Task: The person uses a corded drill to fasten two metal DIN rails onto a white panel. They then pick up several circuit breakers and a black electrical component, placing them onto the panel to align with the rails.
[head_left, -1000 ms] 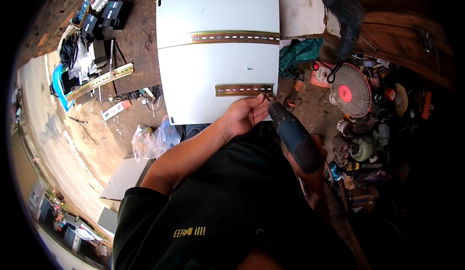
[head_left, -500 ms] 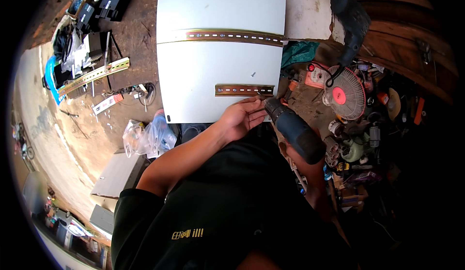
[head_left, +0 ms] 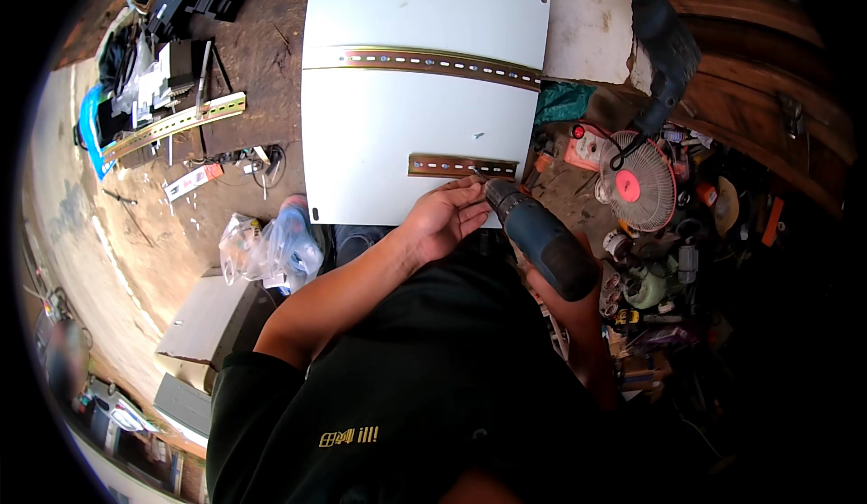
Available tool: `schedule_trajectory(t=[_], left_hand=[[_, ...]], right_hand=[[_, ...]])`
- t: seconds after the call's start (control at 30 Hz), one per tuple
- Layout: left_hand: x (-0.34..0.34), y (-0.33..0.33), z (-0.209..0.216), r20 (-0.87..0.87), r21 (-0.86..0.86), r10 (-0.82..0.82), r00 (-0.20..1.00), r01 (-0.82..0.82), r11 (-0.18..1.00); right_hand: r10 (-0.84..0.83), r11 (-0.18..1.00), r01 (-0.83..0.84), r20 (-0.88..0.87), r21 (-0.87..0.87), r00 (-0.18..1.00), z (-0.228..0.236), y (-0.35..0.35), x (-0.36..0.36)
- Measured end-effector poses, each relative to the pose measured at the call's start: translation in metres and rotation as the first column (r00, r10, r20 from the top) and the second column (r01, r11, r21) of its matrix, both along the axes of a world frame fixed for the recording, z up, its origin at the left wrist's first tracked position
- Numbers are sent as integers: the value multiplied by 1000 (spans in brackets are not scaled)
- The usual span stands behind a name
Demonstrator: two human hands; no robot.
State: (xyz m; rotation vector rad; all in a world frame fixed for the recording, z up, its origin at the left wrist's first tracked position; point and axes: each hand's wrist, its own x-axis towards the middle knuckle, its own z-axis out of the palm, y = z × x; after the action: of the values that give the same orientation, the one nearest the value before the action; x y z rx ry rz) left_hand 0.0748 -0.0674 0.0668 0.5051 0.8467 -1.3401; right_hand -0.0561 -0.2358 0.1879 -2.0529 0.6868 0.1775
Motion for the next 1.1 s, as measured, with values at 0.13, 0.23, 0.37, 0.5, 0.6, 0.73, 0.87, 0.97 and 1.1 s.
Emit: schedule_trajectory(t=[0.13,0.23,0.37,0.5,0.6,0.73,0.87,0.97,1.1], left_hand=[[7,6,6,95,60,-48,994,42,997],[24,47,29,436,318,-158,886,12,948],[13,152,1,740,628,-192,645,-560,541],[-52,198,-44,332,473,343,879,-470,745],[-52,167,-54,132,185,286,949,-307,934],[-45,116,-58,205,129,316,926,-345,929],[-46,96,-57,216,171,346,913,-384,907],[-51,90,-58,271,202,373,887,-432,879],[-54,84,-68,291,234,418,860,-488,841]], right_hand=[[-2,1000,3,-53,13,999,4,1,6],[30,1000,-30,-36,0,999,12,5,16],[-4,1000,4,-63,-10,998,17,5,15],[113,993,-115,-67,-21,991,15,-1,26],[177,983,-181,-88,-42,980,11,-6,32],[224,972,-232,-132,-44,966,18,-10,44],[337,938,-345,-142,-30,931,16,-21,55],[443,878,-472,-237,-82,865,30,-20,76],[506,795,-585,-359,-157,784,35,-16,91]])
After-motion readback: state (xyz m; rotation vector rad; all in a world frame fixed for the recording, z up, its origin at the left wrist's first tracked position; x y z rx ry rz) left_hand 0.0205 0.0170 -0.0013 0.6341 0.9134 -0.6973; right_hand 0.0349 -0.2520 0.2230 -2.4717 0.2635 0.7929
